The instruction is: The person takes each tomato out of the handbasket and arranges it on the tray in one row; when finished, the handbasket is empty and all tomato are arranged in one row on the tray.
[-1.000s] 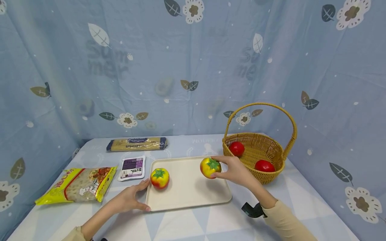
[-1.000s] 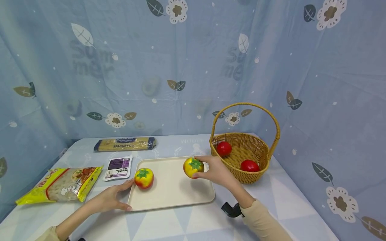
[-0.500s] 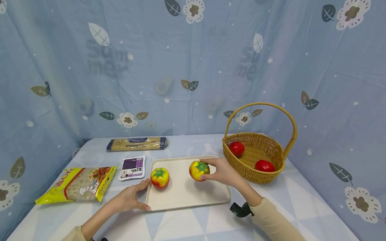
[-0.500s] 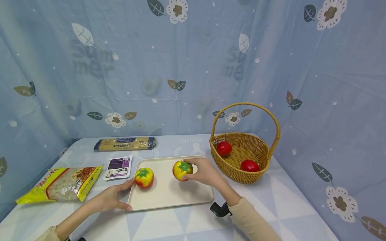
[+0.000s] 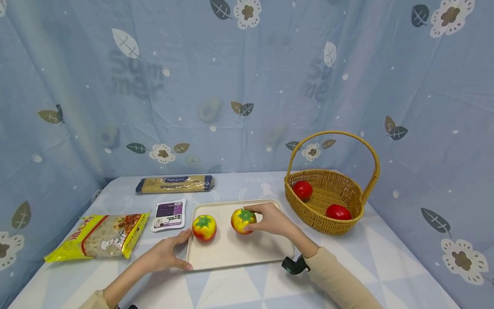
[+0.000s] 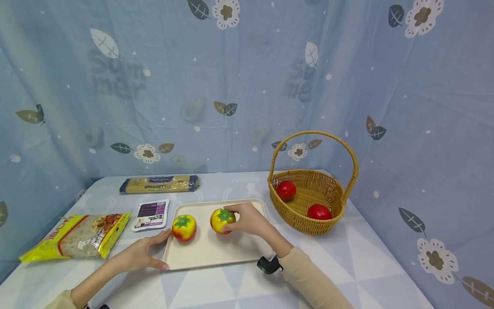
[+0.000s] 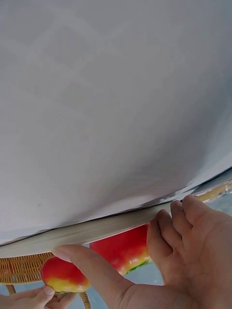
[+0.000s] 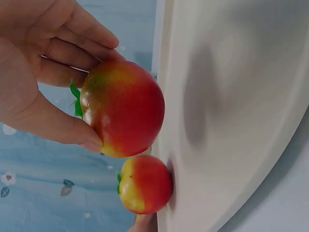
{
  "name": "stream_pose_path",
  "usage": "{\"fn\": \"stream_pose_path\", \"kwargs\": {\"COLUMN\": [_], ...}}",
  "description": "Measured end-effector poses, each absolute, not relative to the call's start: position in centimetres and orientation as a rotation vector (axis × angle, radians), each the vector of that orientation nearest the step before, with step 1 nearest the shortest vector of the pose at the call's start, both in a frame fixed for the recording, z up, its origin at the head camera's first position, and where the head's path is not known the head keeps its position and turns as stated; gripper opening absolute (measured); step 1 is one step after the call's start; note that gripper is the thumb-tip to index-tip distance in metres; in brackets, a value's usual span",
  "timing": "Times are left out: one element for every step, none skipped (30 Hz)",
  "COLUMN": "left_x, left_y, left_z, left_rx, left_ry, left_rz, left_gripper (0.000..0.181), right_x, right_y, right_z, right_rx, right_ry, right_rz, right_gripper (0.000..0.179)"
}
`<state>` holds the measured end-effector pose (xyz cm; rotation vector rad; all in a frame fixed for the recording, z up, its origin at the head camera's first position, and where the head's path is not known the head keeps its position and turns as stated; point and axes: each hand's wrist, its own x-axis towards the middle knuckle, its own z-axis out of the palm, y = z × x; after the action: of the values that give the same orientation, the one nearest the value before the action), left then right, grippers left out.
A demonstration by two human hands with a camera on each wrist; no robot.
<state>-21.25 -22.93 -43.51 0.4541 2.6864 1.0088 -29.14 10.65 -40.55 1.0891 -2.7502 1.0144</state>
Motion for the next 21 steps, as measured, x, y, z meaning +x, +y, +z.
{"fn": "stream_pose_path", "kwargs": {"left_x": [-21.2, -21.3, -21.3, -21.3, -21.3, -21.3, -21.3, -21.3, -21.3, -21.3, -21.3, -21.2, -21.2, -21.2, -21.2, -21.2, -21.2, -21.2, -21.2, -21.1, -21.2], "left_y": [-22.9, -23.0, -23.0, -23.0, -23.0, -23.0, -23.0, -23.0, -23.0, -23.0, -23.0, -23.0, -23.0, -23.0, -23.0, -23.0, -23.0, -23.0, -23.0, -23.0, -23.0], "left_z": [-43.5, -43.5, -43.5, -43.6, -43.6, -43.6, -43.6, -43.6, -43.6, -43.5, -43.5, -43.5, -43.5, -43.5, -43.5, -43.5, -43.5, -43.5, -43.5, -43.5, -43.5], "left_rx": [0.452, 0.452, 0.454, 0.455, 0.456, 0.459, 0.461, 0.463, 0.464, 0.466, 0.468, 0.470, 0.470, 0.469, 0.469, 0.470, 0.470, 0.470, 0.471, 0.473, 0.477], "left_ry": [2.686, 2.685, 2.685, 2.684, 2.684, 2.685, 2.686, 2.688, 2.689, 2.690, 2.693, 2.694, 2.696, 2.696, 2.696, 2.697, 2.698, 2.699, 2.699, 2.700, 2.701], "left_rz": [1.008, 1.010, 1.012, 1.014, 1.016, 1.017, 1.016, 1.015, 1.012, 1.012, 1.010, 1.011, 1.011, 1.011, 1.012, 1.012, 1.011, 1.013, 1.013, 1.013, 1.014], "left_gripper": [0.105, 0.105, 0.105, 0.105, 0.105, 0.105, 0.105, 0.105, 0.106, 0.106, 0.105, 0.105, 0.105, 0.105, 0.105, 0.105, 0.105, 0.105, 0.105, 0.105, 0.105], "right_x": [-29.2, -29.3, -29.3, -29.4, -29.4, -29.4, -29.5, -29.5, -29.6, -29.6, -29.6, -29.7, -29.7, -29.8, -29.8, -29.9, -29.9, -30.0, -30.0, -30.0, -30.1], "right_y": [10.4, 10.1, 9.9, 9.6, 9.4, 9.2, 8.9, 8.7, 8.5, 8.3, 8.2, 8.0, 7.8, 7.6, 7.4, 7.3, 7.1, 7.0, 6.9, 6.8, 6.7], "right_z": [-40.6, -40.7, -40.7, -40.8, -40.8, -40.8, -40.8, -40.9, -40.9, -40.9, -41.0, -41.0, -41.1, -41.1, -41.2, -41.2, -41.3, -41.3, -41.3, -41.4, -41.4], "right_rx": [1.093, 1.100, 1.106, 1.110, 1.111, 1.110, 1.111, 1.111, 1.111, 1.110, 1.112, 1.114, 1.115, 1.118, 1.122, 1.124, 1.126, 1.128, 1.131, 1.131, 1.131], "right_ry": [-2.759, -2.767, -2.772, -2.779, -2.789, -2.798, -2.806, -2.812, -2.818, -2.824, -2.827, -2.829, -2.832, -2.834, -2.836, -2.837, -2.840, -2.841, -2.840, -2.840, -2.840], "right_rz": [1.012, 1.008, 1.007, 1.004, 0.999, 1.002, 0.999, 0.998, 0.999, 0.998, 0.997, 0.999, 0.996, 0.991, 0.989, 0.982, 0.980, 0.978, 0.974, 0.972, 0.971], "right_gripper": [0.054, 0.054, 0.053, 0.052, 0.052, 0.052, 0.052, 0.052, 0.052, 0.052, 0.053, 0.053, 0.053, 0.054, 0.054, 0.054, 0.054, 0.053, 0.053, 0.053, 0.053]}}
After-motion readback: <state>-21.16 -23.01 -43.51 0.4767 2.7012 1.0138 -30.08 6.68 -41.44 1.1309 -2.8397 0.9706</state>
